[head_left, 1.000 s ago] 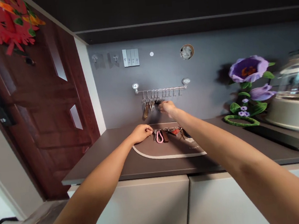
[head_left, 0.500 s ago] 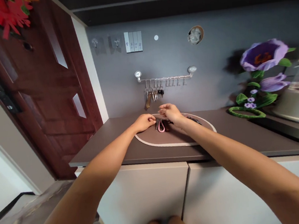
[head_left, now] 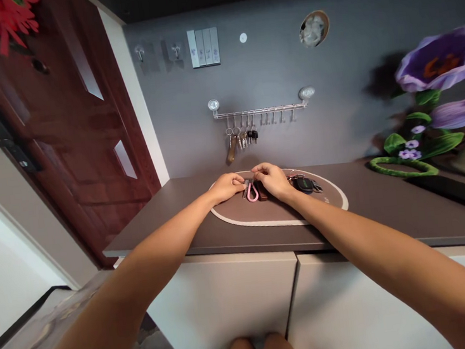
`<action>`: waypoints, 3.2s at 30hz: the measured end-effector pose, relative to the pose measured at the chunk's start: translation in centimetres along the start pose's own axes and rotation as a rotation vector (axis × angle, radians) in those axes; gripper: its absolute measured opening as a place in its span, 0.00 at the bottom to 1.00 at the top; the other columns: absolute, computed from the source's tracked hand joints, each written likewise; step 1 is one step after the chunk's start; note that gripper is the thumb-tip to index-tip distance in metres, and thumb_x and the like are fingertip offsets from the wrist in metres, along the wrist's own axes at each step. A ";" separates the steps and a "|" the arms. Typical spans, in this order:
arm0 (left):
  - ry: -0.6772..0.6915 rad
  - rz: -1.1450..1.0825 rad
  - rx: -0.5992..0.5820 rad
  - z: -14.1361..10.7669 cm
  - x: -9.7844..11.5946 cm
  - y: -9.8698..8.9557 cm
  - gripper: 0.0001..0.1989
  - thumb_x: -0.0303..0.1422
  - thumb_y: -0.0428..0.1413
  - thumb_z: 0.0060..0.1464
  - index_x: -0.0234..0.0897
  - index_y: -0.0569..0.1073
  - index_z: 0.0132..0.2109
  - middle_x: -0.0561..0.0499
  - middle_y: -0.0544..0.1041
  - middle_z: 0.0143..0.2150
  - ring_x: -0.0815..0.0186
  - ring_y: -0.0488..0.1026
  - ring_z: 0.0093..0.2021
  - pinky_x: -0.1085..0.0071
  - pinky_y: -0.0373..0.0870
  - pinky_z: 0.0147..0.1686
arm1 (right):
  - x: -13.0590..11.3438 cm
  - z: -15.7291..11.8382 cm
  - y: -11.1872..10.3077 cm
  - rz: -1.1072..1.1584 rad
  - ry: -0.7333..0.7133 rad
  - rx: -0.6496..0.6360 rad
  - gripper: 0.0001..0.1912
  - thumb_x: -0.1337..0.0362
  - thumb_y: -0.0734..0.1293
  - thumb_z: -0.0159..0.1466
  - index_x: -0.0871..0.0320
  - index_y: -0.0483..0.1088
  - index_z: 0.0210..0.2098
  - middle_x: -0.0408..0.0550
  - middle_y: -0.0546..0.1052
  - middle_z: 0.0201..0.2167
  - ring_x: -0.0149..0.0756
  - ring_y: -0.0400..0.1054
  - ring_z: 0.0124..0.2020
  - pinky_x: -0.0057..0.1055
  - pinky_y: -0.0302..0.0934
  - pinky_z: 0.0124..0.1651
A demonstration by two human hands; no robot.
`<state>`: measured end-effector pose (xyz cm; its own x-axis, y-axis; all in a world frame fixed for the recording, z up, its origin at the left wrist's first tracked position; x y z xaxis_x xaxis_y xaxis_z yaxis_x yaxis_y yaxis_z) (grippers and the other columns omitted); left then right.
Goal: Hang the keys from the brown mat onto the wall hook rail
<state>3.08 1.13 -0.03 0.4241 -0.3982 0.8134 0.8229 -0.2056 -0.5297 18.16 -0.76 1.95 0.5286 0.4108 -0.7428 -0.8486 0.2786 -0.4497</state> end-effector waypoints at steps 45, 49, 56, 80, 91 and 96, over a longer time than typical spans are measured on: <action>0.025 -0.581 0.052 -0.4 2.7 -3.1 0.07 0.27 0.56 0.44 0.31 0.65 0.31 0.55 0.68 0.24 0.76 0.66 0.25 0.75 0.61 0.32 | -3.7 -0.9 0.2 -0.037 -0.257 0.023 0.10 0.63 0.58 0.56 0.57 0.67 0.36 0.45 0.73 0.32 0.31 0.65 0.32 0.29 0.58 0.39; 0.100 -0.566 0.004 -0.5 3.2 -2.8 0.11 0.31 0.58 0.44 0.30 0.66 0.34 0.53 0.69 0.27 0.74 0.67 0.27 0.73 0.62 0.34 | -4.4 -1.1 0.3 -0.065 -0.327 0.055 0.10 0.61 0.59 0.57 0.56 0.67 0.36 0.46 0.71 0.33 0.31 0.64 0.32 0.29 0.57 0.38; 0.157 -0.534 -0.028 -0.4 3.2 -2.5 0.14 0.33 0.58 0.43 0.30 0.67 0.38 0.52 0.71 0.31 0.73 0.68 0.30 0.72 0.63 0.37 | -4.6 -1.1 0.2 -0.087 -0.396 0.081 0.08 0.61 0.61 0.57 0.57 0.68 0.34 0.47 0.70 0.31 0.33 0.63 0.34 0.29 0.56 0.39; 0.069 -0.648 0.164 0.0 2.2 -3.6 0.08 0.22 0.52 0.45 0.30 0.70 0.36 0.51 0.69 0.28 0.77 0.63 0.23 0.76 0.60 0.27 | -4.1 -0.5 -1.3 -0.050 -0.391 0.236 0.10 0.62 0.58 0.59 0.59 0.69 0.29 0.49 0.71 0.30 0.35 0.63 0.33 0.31 0.56 0.39; 0.023 -0.642 0.038 -0.2 1.9 -1.9 0.07 0.24 0.53 0.46 0.30 0.68 0.36 0.53 0.68 0.26 0.75 0.64 0.24 0.74 0.61 0.30 | -2.9 0.6 -0.8 0.138 -0.319 0.144 0.11 0.58 0.56 0.59 0.59 0.63 0.28 0.46 0.68 0.28 0.32 0.61 0.32 0.30 0.55 0.40; 0.109 -0.485 -0.055 -0.4 2.4 -0.8 0.07 0.30 0.54 0.47 0.31 0.68 0.35 0.52 0.70 0.28 0.75 0.65 0.25 0.74 0.61 0.30 | -2.4 0.7 -0.3 0.280 -0.281 0.093 0.12 0.56 0.57 0.59 0.58 0.61 0.29 0.43 0.66 0.26 0.31 0.60 0.30 0.28 0.55 0.37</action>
<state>3.28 0.02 2.22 -0.0471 -0.3353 0.9409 0.8933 -0.4357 -0.1105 17.18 -1.24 4.26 0.2742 0.6994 -0.6600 -0.9617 0.1947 -0.1931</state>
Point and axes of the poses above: each hand's wrist, its own z-axis towards the middle knuckle, its own y-axis out of the palm, x = y × z, the point moved 5 cm from there along z, towards the middle knuckle
